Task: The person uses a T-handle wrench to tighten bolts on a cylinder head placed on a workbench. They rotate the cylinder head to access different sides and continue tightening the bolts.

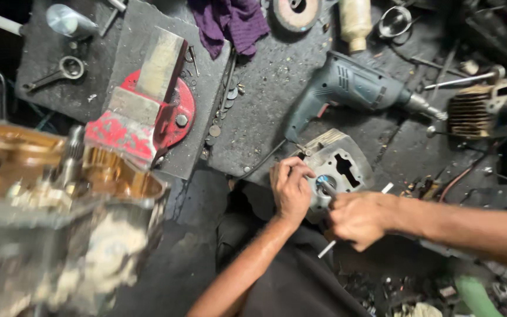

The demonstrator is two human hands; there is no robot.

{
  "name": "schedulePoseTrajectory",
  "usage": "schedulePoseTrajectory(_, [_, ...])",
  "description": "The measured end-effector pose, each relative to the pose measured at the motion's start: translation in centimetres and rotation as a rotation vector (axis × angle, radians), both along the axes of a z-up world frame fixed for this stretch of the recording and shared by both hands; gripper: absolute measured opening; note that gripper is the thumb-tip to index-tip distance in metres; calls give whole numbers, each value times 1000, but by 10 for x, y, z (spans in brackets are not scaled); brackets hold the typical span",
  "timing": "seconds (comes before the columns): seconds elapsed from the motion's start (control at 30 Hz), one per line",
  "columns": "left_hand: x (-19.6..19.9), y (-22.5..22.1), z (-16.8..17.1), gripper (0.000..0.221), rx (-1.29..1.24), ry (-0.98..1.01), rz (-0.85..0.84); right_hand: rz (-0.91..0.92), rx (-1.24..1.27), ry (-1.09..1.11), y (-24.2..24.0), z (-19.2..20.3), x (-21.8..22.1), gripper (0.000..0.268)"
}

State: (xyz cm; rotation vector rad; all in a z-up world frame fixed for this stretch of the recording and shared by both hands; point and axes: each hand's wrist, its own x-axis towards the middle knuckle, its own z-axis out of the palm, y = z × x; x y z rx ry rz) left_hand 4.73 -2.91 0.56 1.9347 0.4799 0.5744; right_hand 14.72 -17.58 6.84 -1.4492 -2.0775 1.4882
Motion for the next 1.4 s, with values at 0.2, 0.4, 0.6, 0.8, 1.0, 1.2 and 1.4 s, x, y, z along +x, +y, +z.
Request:
schedulePoseTrajectory(0.2, [3,4,0,21,24,42,-53,-1731,416,634,3,-2,-79,21])
schedulePoseTrajectory(0.4, [-2,3,0,21,20,39,-51,-2393,495,549,15,3,-97,24])
schedulePoseTrajectory(0.6, [1,3,-1,21,7,-8,-40,-1247,573,-451,-12,96,-44,28])
schedulePoseTrajectory(0.8, [3,7,-4,20,53,-5,-65,1,-79,-329,28,48,-11,32])
schedulePoseTrajectory(1.0, [1,5,-4,21,8,18,-58,-27,-102,6,-1,10,-7,36])
schedulePoseTrajectory(1.2, [2,6,0,18,-2,30,-85,-1927,438,667,30,13,-81,40])
schedulePoseTrajectory(1.4, [-2,5,-5,17,2,0,-84,-2349,512,371,21,27,-85,44])
